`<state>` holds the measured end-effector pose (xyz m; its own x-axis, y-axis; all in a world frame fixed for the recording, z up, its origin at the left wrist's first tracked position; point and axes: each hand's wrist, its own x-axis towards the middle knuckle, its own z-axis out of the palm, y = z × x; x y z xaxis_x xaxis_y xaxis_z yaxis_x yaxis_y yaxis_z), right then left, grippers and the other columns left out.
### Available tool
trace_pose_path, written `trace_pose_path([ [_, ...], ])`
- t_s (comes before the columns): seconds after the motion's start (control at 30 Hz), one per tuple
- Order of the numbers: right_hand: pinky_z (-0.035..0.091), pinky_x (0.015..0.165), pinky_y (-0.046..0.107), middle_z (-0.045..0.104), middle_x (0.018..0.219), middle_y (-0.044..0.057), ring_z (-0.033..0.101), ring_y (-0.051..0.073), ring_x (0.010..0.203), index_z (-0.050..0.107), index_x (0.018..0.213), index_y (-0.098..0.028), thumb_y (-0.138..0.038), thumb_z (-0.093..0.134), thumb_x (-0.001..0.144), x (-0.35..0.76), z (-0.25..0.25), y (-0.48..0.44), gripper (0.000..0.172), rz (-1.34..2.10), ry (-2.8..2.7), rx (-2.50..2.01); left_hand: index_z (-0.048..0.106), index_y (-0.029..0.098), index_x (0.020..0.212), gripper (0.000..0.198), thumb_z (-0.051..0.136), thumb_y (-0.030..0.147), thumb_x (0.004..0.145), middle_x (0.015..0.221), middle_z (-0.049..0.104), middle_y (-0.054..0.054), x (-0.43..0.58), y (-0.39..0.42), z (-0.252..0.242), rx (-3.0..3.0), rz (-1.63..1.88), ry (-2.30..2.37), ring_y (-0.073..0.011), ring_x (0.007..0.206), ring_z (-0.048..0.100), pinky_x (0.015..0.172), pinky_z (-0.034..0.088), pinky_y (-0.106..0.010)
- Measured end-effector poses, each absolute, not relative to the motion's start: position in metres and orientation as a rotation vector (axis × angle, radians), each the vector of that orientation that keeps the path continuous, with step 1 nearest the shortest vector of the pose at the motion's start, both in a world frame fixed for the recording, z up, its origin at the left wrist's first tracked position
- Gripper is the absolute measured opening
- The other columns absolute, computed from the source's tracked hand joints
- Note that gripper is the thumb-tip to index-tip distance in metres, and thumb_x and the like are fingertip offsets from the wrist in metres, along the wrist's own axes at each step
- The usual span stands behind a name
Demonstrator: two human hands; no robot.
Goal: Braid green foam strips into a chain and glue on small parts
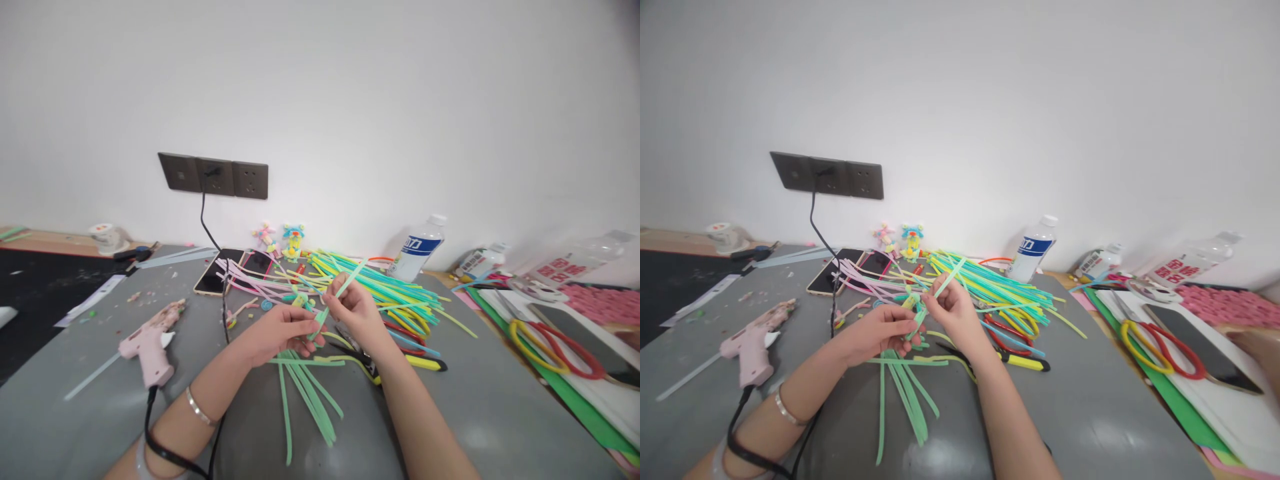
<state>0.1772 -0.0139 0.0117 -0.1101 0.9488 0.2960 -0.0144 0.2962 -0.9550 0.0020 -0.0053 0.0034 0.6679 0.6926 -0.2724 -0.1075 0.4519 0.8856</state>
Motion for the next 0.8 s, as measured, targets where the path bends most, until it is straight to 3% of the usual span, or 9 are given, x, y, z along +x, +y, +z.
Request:
trace_pose_path([
  [0.2,0.039,0.049,0.022,0.048,0.065,-0.007,0.046,0.008,0.051,0.049,0.083,-0.022,-0.040,0.068,0.083,0.184,0.016,-0.017,0.027,1.243,-1.449,-0.904,0.071,0.011,0.074,0.032,0.083,0.039,0.066,0.069,0.069,-0.005,0.002,-0.004,0.002,0.995,0.575,0.668,-0.0095,0.057,0.061,0.056,0.049,-0.021],
  [0.37,0.051,0.062,0.026,0.063,0.077,0.000,0.063,0.013,0.067,0.057,0.092,-0.019,-0.037,0.069,0.084,0.192,0.020,-0.020,0.023,1.412,-1.522,-0.886,0.072,0.011,0.076,0.029,0.082,0.038,0.069,0.069,0.069,-0.004,0.000,-0.001,-0.001,1.005,0.613,0.631,-0.0076,0.056,0.060,0.055,0.048,-0.019],
  [0.8,0.055,0.066,0.028,0.067,0.076,0.001,0.066,0.015,0.068,0.066,0.082,-0.018,-0.032,0.075,0.079,0.194,0.022,-0.018,0.017,1.351,-1.508,-0.854,0.077,0.011,0.086,0.035,0.081,0.041,0.068,0.074,0.074,-0.009,-0.004,-0.001,0.002,1.026,0.545,0.665,-0.0102,0.058,0.066,0.053,0.050,-0.016],
])
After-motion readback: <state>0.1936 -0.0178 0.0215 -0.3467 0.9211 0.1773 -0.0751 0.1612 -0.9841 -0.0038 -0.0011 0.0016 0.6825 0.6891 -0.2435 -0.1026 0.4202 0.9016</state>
